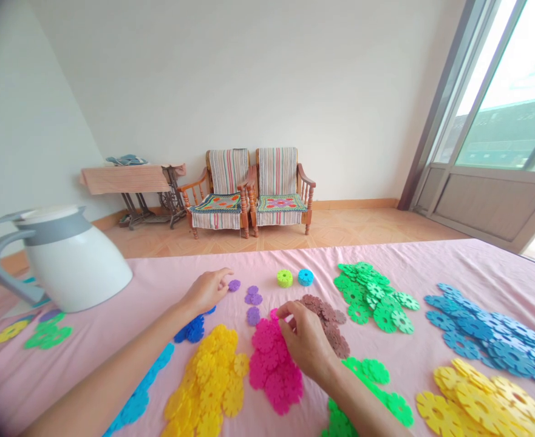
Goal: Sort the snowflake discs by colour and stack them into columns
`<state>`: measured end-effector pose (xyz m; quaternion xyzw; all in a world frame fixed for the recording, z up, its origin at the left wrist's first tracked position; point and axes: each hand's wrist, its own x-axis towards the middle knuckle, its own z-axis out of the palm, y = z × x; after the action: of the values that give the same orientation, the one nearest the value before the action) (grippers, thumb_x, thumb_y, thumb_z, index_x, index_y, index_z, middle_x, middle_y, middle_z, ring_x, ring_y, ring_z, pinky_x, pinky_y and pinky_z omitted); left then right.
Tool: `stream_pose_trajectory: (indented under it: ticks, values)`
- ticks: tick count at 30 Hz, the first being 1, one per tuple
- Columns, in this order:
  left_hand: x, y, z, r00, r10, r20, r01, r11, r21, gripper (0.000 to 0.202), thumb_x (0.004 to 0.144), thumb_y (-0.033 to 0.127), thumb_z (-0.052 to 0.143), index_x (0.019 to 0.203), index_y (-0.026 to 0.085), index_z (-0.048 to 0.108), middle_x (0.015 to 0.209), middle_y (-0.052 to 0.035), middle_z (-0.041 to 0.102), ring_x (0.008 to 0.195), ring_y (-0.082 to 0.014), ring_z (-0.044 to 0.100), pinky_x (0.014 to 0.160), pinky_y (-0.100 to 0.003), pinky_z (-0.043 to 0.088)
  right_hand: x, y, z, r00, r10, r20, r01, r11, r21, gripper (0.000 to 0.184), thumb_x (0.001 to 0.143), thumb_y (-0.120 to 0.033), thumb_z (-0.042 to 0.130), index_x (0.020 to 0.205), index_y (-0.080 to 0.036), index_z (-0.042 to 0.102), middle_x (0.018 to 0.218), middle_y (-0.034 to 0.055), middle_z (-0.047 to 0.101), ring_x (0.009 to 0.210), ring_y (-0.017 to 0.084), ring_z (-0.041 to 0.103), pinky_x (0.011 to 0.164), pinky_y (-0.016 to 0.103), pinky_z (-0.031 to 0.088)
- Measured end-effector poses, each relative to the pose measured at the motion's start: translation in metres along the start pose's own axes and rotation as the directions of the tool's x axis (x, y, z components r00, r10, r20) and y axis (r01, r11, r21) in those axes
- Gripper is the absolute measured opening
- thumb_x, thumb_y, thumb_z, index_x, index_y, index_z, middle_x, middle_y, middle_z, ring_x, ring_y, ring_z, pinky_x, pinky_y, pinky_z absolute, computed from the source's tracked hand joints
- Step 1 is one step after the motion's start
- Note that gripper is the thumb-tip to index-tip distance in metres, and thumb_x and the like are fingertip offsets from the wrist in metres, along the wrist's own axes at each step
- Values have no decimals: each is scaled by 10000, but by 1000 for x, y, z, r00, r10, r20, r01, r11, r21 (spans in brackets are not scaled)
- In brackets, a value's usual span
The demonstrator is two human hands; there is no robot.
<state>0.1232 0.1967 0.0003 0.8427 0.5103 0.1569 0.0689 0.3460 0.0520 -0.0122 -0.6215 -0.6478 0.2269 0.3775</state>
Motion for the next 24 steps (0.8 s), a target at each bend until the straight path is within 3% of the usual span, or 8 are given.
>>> stream_pose_trajectory:
  ticks: [5,10,17,20,24]
  values:
    - [-14,5,-15,999,-6,-54,5,1000,-21,354,761,121,518,1098,195,598,817,-21,695,734,-150,635,707,-227,442,1,-2,-3,999,-42,-5,41,998,-48,186,781,-151,441,804,-186,622,677,2,619,544,117,545,496,217,370]
    - [-73,23,-27,992,34,-123,-62,972,-225,275,795,159,481,1032,207,612,778,-2,670,670,-132,610,666,-206,454,10,-6,-1,991,-106,87,123,968,-219,219,798,-127,437,845,-189,641,776,23,654,684,135,602,619,228,424]
    - [-178,23,-4,994,-21,-105,-15,942,-336,210,865,260,430,988,235,599,598,42,563,522,-104,541,519,-162,430,46,-16,18,977,-115,180,179,903,-391,225,784,-130,510,962,-143,647,952,110,633,880,205,604,749,273,407]
    - [-197,15,4,994,-12,-113,-25,947,-320,190,865,286,438,951,243,602,514,58,495,447,-101,484,453,-161,394,60,-19,28,979,-86,186,164,874,-458,201,789,-166,531,945,-133,653,956,125,622,896,219,601,760,285,408]
    - [-201,11,6,991,-39,-130,-5,947,-321,192,862,300,428,880,250,613,504,52,480,444,-106,472,442,-165,384,71,-23,37,978,-37,207,145,834,-532,156,786,-240,594,878,-129,655,943,117,618,904,223,597,762,301,430]
